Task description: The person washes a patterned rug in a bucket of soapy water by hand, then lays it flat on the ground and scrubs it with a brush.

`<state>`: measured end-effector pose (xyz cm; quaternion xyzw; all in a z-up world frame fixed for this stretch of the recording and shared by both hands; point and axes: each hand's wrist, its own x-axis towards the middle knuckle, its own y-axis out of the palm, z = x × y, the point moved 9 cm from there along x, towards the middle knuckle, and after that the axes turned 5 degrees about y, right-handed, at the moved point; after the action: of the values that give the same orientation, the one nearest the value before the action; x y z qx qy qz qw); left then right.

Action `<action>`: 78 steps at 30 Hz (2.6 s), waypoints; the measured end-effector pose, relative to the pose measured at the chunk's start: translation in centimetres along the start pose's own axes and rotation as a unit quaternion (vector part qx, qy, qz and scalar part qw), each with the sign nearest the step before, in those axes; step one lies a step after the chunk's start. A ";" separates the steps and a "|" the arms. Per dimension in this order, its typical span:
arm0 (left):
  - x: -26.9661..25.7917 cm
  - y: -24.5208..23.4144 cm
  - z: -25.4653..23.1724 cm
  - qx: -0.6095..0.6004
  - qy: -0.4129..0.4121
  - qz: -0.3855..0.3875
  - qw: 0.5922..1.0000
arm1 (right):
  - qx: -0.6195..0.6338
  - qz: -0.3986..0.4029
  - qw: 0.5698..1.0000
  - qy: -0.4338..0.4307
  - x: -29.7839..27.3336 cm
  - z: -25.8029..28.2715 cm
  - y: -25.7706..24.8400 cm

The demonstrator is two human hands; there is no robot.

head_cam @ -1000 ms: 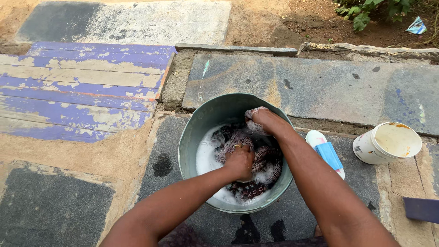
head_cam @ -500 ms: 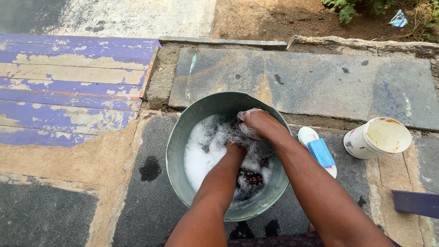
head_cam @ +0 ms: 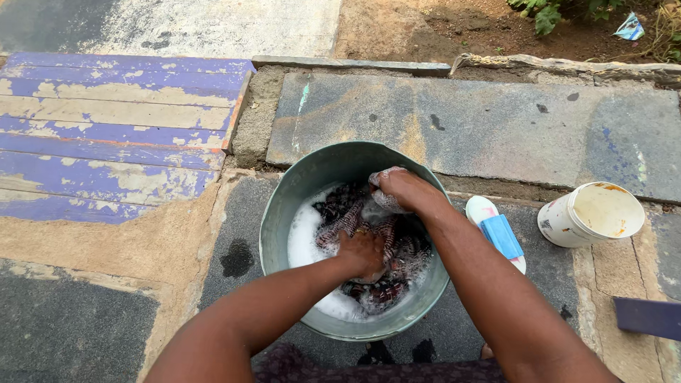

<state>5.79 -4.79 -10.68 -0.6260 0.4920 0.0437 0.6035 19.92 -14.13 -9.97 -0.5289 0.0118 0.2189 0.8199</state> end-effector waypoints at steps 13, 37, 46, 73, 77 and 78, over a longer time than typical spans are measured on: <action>12.7 3.3 2.5 0.153 -0.049 -0.017 0.987 | -0.039 -0.025 0.999 0.022 -0.9 0.9 -1.9; 15.2 6.7 1.5 0.098 -0.013 0.060 0.993 | 0.014 0.033 0.998 0.057 -1.5 0.9 -2.2; 2.3 1.1 -1.5 0.056 0.046 -0.007 0.997 | 0.011 0.001 0.999 -0.038 -0.2 0.7 -1.4; -3.3 -5.6 -1.7 -0.047 0.025 -0.131 0.990 | 0.135 -0.080 0.987 0.024 -5.7 6.5 -8.3; -10.7 -13.6 -1.4 -0.208 0.090 -0.249 0.942 | 0.512 -0.001 0.859 0.017 -3.3 4.6 -7.0; -12.6 -15.1 -1.6 -0.209 0.118 -0.273 0.932 | 0.623 0.049 0.780 0.003 -3.0 4.4 -7.1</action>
<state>8.60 -2.24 8.69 -0.8486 0.3499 -0.0954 0.3852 18.95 -13.82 -1.16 0.0985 0.1737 0.2019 0.9588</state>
